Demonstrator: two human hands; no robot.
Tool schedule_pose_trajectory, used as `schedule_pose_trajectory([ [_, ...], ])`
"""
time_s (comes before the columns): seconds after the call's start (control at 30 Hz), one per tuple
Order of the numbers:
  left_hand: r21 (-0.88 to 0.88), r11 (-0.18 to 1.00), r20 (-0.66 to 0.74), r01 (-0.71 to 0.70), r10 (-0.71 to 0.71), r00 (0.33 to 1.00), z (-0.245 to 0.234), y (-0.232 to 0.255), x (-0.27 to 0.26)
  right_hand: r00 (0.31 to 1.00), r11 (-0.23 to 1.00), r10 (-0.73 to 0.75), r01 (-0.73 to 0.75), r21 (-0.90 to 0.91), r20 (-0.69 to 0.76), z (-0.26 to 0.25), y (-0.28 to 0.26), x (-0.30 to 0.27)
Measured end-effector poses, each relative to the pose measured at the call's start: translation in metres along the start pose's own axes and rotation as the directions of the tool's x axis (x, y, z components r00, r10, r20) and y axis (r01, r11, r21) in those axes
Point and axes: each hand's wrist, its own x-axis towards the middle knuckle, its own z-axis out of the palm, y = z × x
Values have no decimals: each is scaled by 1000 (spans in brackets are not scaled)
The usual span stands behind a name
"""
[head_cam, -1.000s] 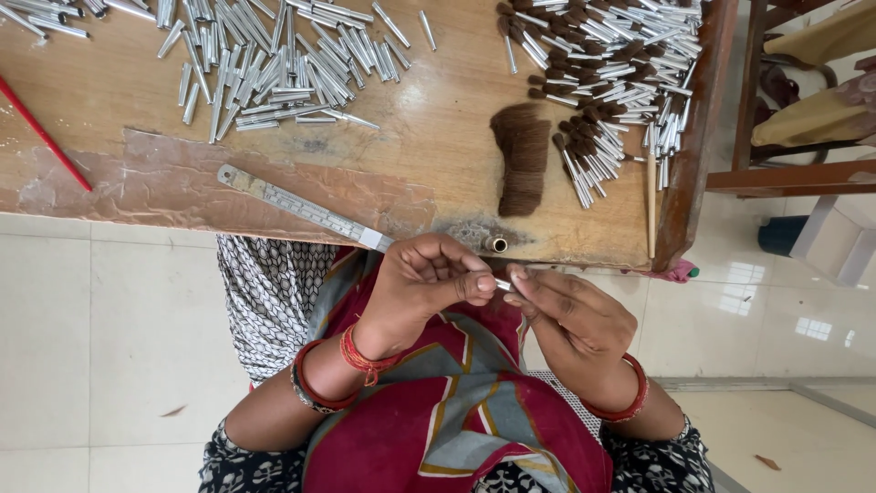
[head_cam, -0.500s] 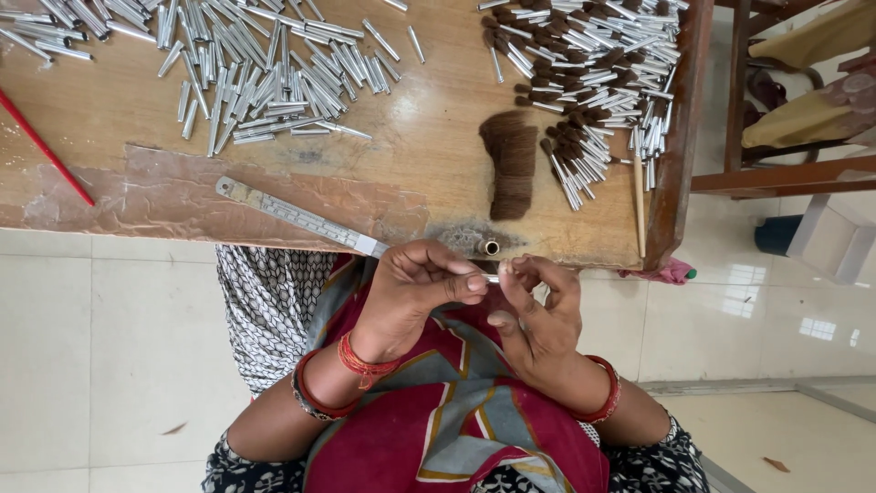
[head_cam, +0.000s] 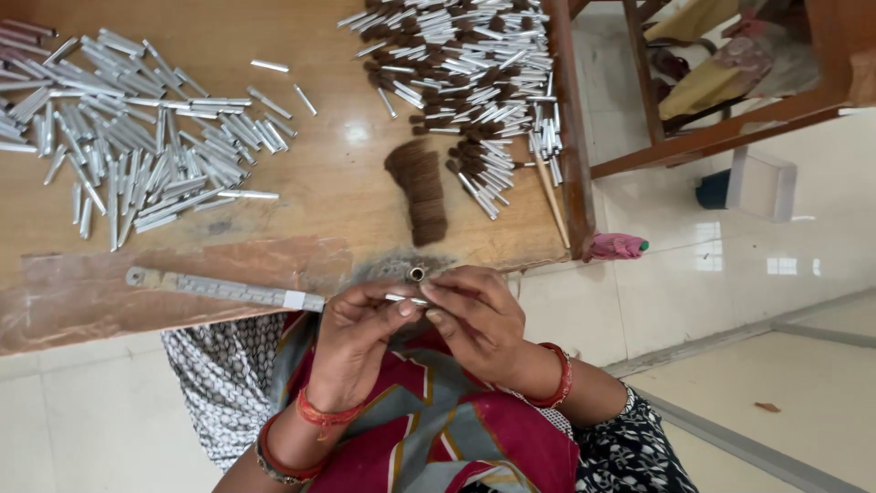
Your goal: Assembling small brushes by inserting fiber bundles into metal ferrules.
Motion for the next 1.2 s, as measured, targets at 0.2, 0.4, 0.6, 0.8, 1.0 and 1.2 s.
schedule_pose_trajectory([
  [0.2,45,993,-111,-108,112,987,9,31,3,992,809,92,-125,-575,-86,-38,57,25],
  [0.4,71,983,-126,-169,177,976,9,34,7,900,564,404,-386,-730,-163,-37,111,33],
  [0.6,43,978,-164,-203,207,964,12,43,7,968,741,213,-248,-624,-132,-39,58,43],
  [0.8,51,977,-178,-209,215,960,8,36,14,976,981,192,-188,-45,100,-22,5,2],
  [1.0,103,975,-141,-198,211,967,13,31,11,938,955,277,-293,52,211,-12,-2,0],
  [1.2,100,963,-124,-251,263,957,6,18,12,924,944,299,-323,69,237,-12,-3,0],
])
